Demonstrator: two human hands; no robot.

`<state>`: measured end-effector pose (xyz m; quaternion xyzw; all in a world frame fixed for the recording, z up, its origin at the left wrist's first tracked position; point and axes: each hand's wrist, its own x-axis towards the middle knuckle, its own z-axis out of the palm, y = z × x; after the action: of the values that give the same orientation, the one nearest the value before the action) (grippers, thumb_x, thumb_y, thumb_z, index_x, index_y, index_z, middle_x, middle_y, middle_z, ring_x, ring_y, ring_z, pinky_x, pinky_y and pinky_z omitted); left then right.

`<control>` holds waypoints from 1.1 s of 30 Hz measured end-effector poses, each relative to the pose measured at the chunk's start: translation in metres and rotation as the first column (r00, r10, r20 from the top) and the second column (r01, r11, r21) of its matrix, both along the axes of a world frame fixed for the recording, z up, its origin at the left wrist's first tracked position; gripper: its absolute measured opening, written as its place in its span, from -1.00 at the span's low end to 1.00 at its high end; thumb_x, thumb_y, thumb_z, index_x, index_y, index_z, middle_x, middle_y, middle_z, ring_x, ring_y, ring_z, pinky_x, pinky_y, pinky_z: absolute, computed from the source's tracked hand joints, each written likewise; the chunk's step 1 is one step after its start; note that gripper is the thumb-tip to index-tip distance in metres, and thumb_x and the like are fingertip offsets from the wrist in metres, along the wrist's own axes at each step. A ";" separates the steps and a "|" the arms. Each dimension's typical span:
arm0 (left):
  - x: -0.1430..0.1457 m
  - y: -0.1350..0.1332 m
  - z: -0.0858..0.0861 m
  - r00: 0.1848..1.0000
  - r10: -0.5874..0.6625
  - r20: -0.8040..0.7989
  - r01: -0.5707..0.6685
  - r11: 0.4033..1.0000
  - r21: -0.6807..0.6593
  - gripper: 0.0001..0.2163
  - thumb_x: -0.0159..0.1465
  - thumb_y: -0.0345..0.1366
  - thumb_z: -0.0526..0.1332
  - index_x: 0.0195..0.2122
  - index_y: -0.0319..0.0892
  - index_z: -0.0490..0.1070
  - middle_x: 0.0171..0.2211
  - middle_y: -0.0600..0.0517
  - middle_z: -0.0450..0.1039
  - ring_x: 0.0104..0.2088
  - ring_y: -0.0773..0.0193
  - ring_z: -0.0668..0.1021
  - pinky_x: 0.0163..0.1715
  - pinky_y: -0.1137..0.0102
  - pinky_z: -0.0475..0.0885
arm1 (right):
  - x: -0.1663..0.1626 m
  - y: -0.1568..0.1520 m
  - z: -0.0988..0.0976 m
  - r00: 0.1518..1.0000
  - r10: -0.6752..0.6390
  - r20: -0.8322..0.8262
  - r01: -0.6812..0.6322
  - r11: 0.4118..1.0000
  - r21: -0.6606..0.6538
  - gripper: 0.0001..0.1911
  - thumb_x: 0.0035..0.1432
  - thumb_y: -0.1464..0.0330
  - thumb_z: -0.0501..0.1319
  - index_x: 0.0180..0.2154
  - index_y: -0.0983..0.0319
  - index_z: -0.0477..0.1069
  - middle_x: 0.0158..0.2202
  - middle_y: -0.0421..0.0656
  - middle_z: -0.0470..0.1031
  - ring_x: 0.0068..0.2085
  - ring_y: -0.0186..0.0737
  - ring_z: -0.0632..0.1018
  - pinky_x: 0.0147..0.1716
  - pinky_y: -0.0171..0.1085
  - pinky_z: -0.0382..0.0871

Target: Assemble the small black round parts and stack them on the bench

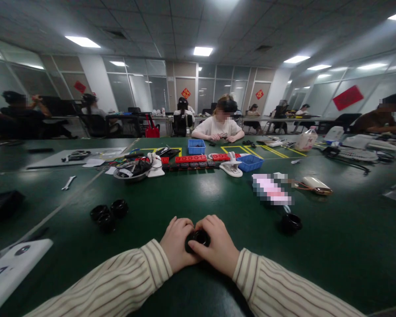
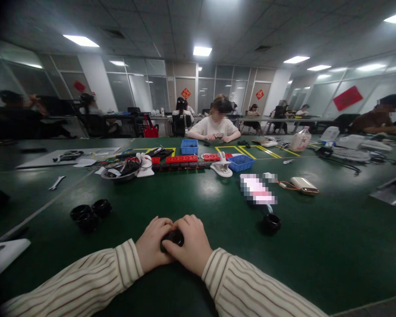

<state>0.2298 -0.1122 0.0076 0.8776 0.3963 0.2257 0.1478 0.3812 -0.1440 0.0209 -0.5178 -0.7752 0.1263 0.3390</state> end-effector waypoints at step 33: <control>-0.008 0.021 -0.004 0.987 -0.161 -0.017 0.160 0.984 -0.074 -0.56 -0.20 -0.18 0.37 -0.25 -0.15 0.40 -0.21 -0.01 0.33 -0.13 0.07 0.38 0.08 0.00 0.02 | -0.006 0.008 -0.002 0.983 0.158 -0.092 -0.160 0.987 -0.012 -0.84 -0.08 0.43 0.18 -0.36 0.23 0.27 -0.36 -0.15 0.34 -0.26 -0.17 0.33 -0.24 -0.16 0.21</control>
<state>0.2216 -0.0910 0.0033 0.9033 0.3338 0.1885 0.1927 0.3751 -0.1360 0.0191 -0.4511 -0.7966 0.1840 0.3578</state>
